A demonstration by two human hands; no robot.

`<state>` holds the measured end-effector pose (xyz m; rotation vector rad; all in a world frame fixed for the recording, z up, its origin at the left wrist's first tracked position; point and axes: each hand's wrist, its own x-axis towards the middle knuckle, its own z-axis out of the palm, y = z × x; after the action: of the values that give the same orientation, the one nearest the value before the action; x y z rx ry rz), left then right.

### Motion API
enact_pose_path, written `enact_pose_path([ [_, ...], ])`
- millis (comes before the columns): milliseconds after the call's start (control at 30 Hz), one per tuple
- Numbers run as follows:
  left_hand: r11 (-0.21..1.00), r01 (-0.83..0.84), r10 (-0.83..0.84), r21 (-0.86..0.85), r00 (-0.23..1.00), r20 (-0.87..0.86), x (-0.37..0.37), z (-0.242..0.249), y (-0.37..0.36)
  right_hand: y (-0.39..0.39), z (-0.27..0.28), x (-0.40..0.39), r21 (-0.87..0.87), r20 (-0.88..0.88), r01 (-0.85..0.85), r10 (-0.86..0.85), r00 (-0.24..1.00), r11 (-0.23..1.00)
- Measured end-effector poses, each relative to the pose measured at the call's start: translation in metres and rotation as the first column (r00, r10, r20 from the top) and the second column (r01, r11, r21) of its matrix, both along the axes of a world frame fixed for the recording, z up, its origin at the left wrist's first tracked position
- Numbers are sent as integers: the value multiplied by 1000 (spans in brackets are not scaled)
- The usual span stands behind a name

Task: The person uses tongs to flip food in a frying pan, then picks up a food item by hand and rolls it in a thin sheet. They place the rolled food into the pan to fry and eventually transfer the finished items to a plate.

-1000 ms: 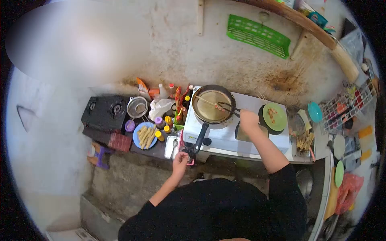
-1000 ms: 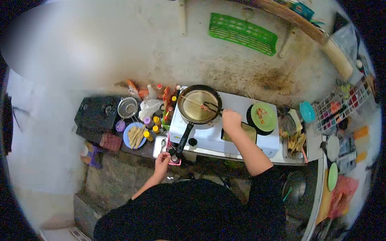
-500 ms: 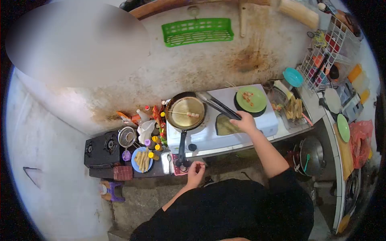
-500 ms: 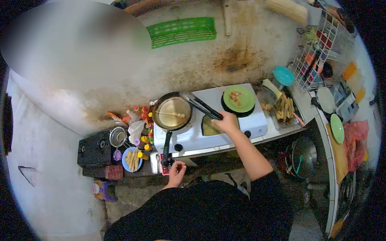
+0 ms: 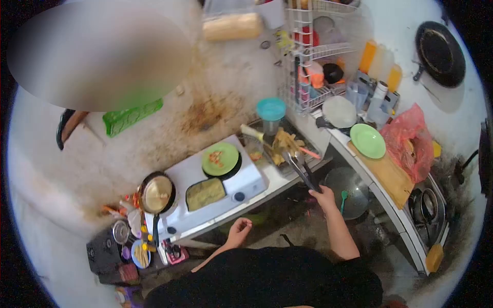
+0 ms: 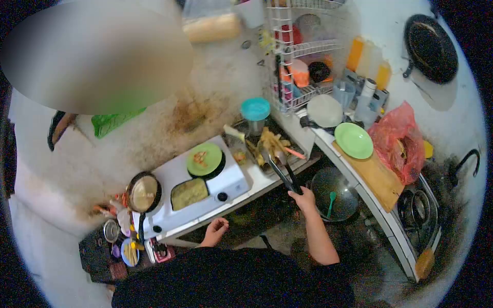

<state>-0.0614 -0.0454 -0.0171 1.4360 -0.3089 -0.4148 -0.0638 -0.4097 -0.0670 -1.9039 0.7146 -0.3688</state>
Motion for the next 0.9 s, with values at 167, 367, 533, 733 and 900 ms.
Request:
enact_pose_path([
  [167, 997, 59, -59, 42, 998, 18, 17, 20, -63, -22, 68, -3, -207, -313, -47, -21, 950, 977],
  [367, 987, 69, -56, 146, 994, -95, 45, 7, -95, -44, 59, 42, -299, -402, -74, -55, 914, 951],
  [533, 988, 102, -104, 112, 994, 15, 105, -12, -145, -67, 60, 88, -381, -462, -125, -71, 884, 916],
  [733, 990, 139, -139, -3, 989, 51, 197, -10, -237, -105, 29, 188, -520, -445, -232, -30, 895, 822],
  [900, 969, 246, -246, 27, 969, 3, 244, -9, -275, -118, 6, 242, -582, -454, -296, -1, 891, 757],
])
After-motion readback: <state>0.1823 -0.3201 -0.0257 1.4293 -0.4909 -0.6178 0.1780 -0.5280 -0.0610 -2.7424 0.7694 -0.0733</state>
